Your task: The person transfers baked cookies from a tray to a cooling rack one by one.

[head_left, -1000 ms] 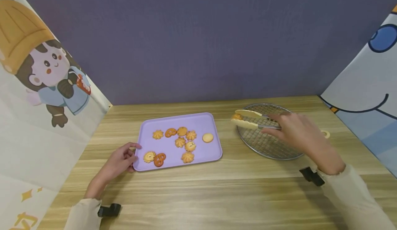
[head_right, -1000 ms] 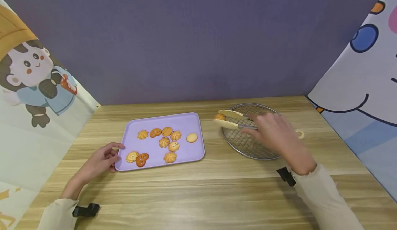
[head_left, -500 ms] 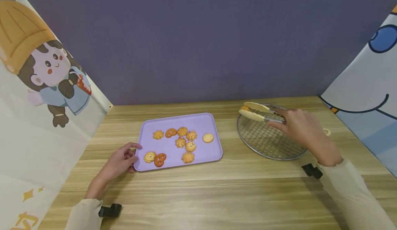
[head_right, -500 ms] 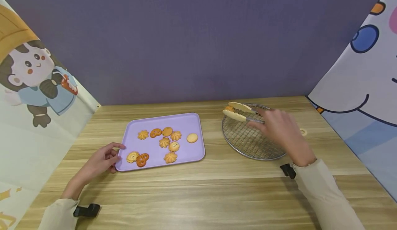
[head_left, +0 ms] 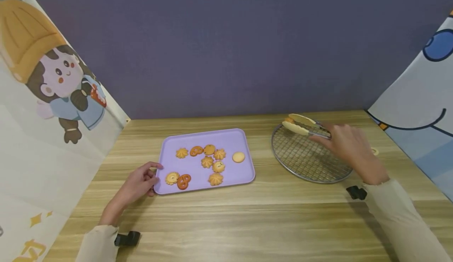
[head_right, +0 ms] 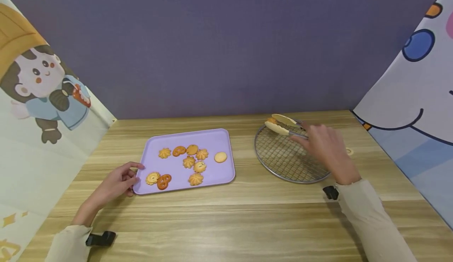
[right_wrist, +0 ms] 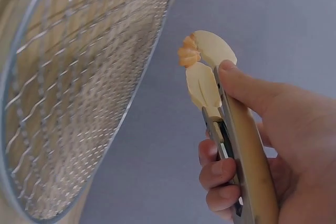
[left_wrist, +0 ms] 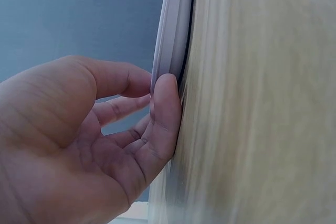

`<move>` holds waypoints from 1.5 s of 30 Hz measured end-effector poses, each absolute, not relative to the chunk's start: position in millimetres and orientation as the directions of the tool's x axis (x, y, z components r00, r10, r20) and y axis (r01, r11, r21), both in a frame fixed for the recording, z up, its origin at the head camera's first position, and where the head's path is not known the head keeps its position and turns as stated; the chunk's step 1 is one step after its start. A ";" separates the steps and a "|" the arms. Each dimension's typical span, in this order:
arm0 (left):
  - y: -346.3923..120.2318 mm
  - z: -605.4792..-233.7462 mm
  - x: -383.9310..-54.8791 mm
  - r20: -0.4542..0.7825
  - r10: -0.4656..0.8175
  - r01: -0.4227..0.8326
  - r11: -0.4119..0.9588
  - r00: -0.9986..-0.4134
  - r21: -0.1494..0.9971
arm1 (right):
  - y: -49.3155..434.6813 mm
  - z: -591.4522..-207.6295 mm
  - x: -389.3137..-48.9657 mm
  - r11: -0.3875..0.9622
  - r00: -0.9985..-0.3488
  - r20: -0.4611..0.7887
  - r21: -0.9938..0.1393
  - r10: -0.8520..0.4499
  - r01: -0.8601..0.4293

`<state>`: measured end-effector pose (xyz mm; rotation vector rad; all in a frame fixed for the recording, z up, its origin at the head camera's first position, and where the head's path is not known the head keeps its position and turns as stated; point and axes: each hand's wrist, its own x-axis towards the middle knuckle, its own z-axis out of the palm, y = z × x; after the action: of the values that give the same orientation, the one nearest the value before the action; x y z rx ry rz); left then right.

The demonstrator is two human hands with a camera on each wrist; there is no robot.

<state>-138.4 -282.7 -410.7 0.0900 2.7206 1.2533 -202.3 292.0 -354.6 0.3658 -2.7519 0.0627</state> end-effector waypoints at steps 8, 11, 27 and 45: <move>-282.8 -412.6 -139.6 -0.106 0.108 -0.007 0.669 -0.988 0.744 | 301.6 -364.3 -207.8 0.972 -0.916 0.332 0.013 -0.227 -0.236; -282.8 -412.6 -139.5 -0.106 0.107 -0.007 0.671 -0.989 0.741 | 303.8 -367.5 -209.7 0.972 -0.916 0.332 0.006 -0.224 -0.235; -282.3 -414.6 -140.1 -0.089 0.112 0.010 0.671 -0.990 0.741 | 310.6 -377.0 -212.9 0.975 -0.929 0.298 0.029 -0.218 -0.220; -283.8 -414.4 -140.5 -0.101 0.116 0.000 0.656 -0.988 0.755 | 307.4 -383.7 -216.2 0.971 -0.921 0.318 0.002 -0.226 -0.237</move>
<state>-140.5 -283.8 -414.4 0.0964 2.7291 1.2445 -216.2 307.4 -383.7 0.3374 -2.7993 0.0528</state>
